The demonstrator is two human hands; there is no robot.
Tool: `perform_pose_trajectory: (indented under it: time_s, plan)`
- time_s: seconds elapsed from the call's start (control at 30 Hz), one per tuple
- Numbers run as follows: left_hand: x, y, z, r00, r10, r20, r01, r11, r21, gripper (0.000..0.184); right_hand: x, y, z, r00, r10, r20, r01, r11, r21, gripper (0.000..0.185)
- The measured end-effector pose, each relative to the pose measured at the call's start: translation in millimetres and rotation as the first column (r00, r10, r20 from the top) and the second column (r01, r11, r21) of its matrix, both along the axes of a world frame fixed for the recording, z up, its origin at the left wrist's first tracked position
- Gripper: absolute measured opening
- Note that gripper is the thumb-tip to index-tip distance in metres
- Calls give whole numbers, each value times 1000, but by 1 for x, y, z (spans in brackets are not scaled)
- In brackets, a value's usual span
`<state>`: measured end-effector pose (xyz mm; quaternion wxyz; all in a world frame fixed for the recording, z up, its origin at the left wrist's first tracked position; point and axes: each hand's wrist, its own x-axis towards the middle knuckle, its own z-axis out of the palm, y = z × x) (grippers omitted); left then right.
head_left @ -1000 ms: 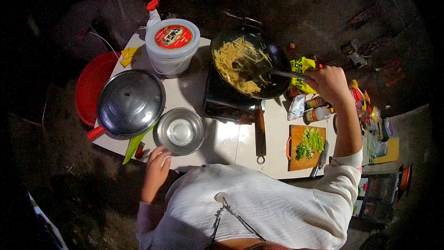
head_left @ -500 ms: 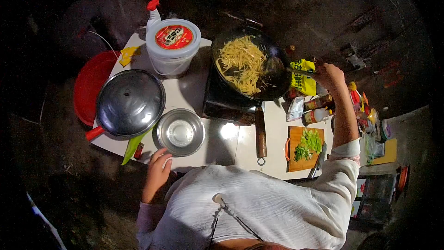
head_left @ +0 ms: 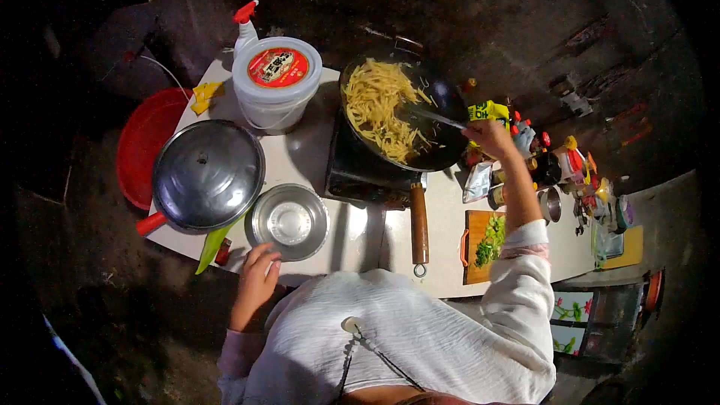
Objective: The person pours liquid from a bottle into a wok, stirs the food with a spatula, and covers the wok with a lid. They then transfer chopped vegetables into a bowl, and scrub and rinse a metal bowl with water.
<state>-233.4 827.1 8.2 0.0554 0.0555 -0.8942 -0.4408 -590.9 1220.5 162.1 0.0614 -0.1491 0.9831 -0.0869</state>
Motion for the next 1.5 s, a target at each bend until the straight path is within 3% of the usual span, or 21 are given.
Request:
perform_pose_trajectory:
  time_s: [0.1,0.23,0.37,0.4,0.47,0.5,0.57,0.63,0.67,0.73,0.83,0.87,0.9,0.97,1.1,1.2,1.27,1.37,1.4,1.47,1.5]
  plan:
    - [1,-1,0,1000,-8,15,8,1000,7,20,26,1,59,964,210,-166,-154,943,296,26]
    - [-2,1,3,999,-49,10,49,999,8,21,34,-1,111,981,157,-113,-60,804,591,30]
    - [-8,3,8,998,-59,19,58,998,26,22,23,3,129,997,69,-15,-48,819,572,27]
    - [-7,3,8,999,-50,15,50,999,16,21,22,-2,131,991,44,129,-112,808,579,28]
    - [-5,1,9,999,-35,9,35,999,4,21,-12,27,106,922,-176,346,-34,851,523,31]
    - [-3,0,8,999,-32,21,32,999,-1,21,-15,22,95,923,-170,344,-37,852,522,31]
    - [1,-1,4,999,-26,30,26,1000,-2,21,-16,-1,77,785,-331,524,47,874,483,28]
    - [5,-2,-2,1000,-19,13,20,999,-27,21,-13,-12,44,738,-293,608,209,956,206,26]
    - [5,-2,0,1000,-20,13,20,999,-28,21,-12,-14,34,737,-293,609,210,956,206,26]
    - [2,-3,9,1000,-20,12,21,999,-33,20,-9,-15,20,621,-200,758,505,841,-193,21]
    - [1,-5,12,1000,-1,-12,1,998,-66,20,-10,1,23,557,-245,794,625,753,-206,20]
    - [3,-6,10,1000,0,-13,-1,998,-65,20,-17,22,13,612,-273,742,615,754,-231,18]
    - [5,-8,7,1000,4,-4,-4,998,-66,20,-19,46,15,802,-146,580,350,901,-256,17]
    - [10,-10,-5,1000,10,4,-10,998,-57,20,-5,43,54,736,-355,577,478,876,-70,15]
    - [12,-8,-17,1000,-21,12,22,998,-61,21,6,35,104,824,-398,404,308,912,271,22]
    - [7,-1,-9,999,-19,37,21,998,-67,21,-15,47,83,847,-364,388,287,926,243,21]
    - [4,1,-8,999,1,41,2,998,-68,21,-39,47,48,905,-264,334,201,957,210,20]
    - [4,0,-12,1000,-3,7,4,998,-67,21,-81,43,-15,960,274,60,-274,870,410,22]
    - [4,-1,-12,1000,-6,10,7,998,-64,21,-81,34,-23,959,281,-25,-249,886,391,23]
    - [4,-3,-9,1000,-10,17,11,998,-62,21,-47,5,1,986,130,-106,-126,991,48,34]
    - [4,-4,-8,1000,-1,19,2,998,-66,21,-40,3,12,986,130,-104,-126,991,45,34]
